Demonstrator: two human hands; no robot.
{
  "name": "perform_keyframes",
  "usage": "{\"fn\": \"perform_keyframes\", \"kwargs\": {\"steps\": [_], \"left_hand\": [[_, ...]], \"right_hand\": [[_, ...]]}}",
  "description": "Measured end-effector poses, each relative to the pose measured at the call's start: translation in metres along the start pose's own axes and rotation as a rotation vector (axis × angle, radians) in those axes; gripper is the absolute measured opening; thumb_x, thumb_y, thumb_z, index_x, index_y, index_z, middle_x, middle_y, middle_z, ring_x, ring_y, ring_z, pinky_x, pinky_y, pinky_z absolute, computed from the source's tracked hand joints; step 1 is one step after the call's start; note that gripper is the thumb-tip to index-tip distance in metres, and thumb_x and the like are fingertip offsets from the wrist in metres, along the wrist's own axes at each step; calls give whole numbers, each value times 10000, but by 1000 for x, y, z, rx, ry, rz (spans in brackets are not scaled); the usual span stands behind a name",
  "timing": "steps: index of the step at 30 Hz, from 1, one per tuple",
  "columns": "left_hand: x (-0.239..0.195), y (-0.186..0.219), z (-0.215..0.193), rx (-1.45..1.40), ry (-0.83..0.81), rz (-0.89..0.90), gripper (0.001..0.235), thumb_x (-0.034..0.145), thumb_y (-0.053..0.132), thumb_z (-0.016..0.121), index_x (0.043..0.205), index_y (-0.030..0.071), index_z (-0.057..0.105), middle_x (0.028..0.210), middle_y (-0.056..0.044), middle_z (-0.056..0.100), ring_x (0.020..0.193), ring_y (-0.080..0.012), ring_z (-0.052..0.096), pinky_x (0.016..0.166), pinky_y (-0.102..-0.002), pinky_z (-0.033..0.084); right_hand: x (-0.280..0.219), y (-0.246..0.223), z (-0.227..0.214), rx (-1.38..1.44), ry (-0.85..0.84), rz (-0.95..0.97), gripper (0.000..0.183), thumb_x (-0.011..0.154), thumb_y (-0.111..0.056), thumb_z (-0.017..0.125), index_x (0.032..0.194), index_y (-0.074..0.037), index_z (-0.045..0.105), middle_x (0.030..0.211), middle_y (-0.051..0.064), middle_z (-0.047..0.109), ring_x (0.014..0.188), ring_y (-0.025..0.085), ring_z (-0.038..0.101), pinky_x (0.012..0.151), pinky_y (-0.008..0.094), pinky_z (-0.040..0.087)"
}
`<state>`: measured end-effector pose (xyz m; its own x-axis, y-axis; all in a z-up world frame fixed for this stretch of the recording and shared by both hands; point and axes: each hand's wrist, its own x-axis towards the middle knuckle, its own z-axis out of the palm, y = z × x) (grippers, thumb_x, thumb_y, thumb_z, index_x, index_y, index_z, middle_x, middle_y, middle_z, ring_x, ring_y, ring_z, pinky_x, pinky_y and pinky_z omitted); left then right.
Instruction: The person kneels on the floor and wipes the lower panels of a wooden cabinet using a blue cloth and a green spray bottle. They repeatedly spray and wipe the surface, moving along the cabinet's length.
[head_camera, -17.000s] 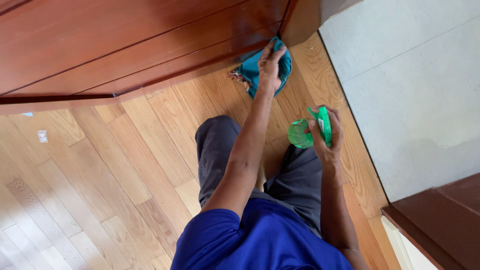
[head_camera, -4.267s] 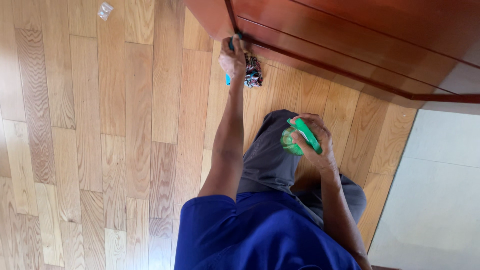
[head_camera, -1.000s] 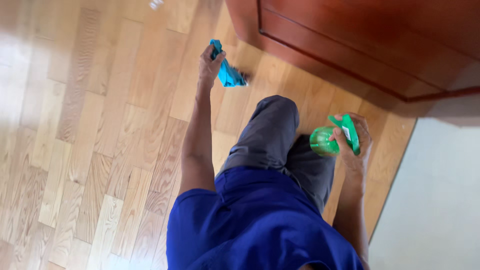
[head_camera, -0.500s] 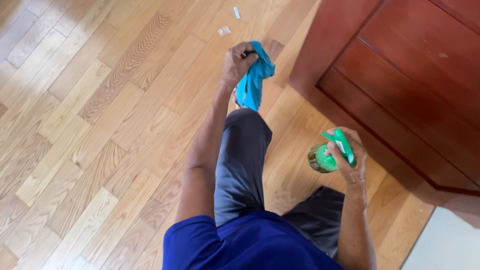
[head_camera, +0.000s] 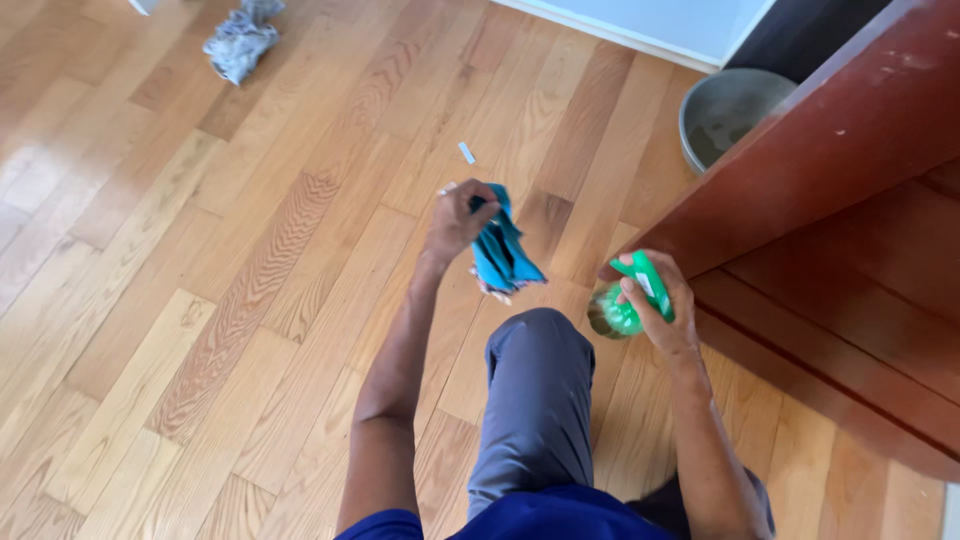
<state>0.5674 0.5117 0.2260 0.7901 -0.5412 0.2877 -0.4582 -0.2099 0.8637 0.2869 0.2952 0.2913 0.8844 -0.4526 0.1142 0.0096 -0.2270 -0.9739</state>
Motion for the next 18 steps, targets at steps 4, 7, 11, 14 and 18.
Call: {"fn": "perform_keyframes", "kwargs": {"steps": [4, 7, 11, 14, 18], "left_hand": [[-7, -40, -20, -186, 7, -190, 236, 879, 53, 766, 1076, 61, 637, 873, -41, 620, 806, -132, 596, 741, -304, 519], [-3, -49, -22, -613, 4, -106, 279, 962, -47, 670, 1198, 80, 592, 1018, -1, 607, 924, -94, 588, 819, -265, 507], [-2, -50, -36, -714, 3, -134, 394, 980, -67, 641, 1330, 100, 573, 1092, -3, 635, 978, -89, 575, 862, -240, 486], [19, -51, -8, -644, -74, -38, 432, 977, -37, 630, 1377, 91, 530, 1271, 0, 574, 1144, -99, 572, 988, -256, 497], [59, -75, 60, -324, -92, -96, 474, 970, -5, 663, 1411, 106, 529, 1143, -10, 575, 1048, -112, 547, 890, -261, 496]], "right_hand": [[34, -19, 11, 31, -50, -16, 248, 996, -74, 677, 1241, -51, 648, 1191, 47, 627, 866, 119, 664, 774, 272, 576], [63, -35, 6, -116, -87, -24, 255, 991, -59, 675, 1243, -39, 649, 1176, 47, 634, 824, 133, 671, 746, 280, 556], [98, -39, 6, -76, -137, -58, 250, 1012, -55, 672, 1260, -33, 650, 1181, 34, 592, 847, 130, 666, 766, 283, 556], [131, -21, -3, -14, -197, -3, 249, 1035, -73, 668, 1280, -45, 632, 1100, 37, 623, 830, 123, 663, 773, 278, 554], [174, 26, -4, 53, -201, 30, 206, 1084, -101, 662, 1278, -53, 614, 988, 40, 629, 820, 125, 663, 780, 287, 564]]}}
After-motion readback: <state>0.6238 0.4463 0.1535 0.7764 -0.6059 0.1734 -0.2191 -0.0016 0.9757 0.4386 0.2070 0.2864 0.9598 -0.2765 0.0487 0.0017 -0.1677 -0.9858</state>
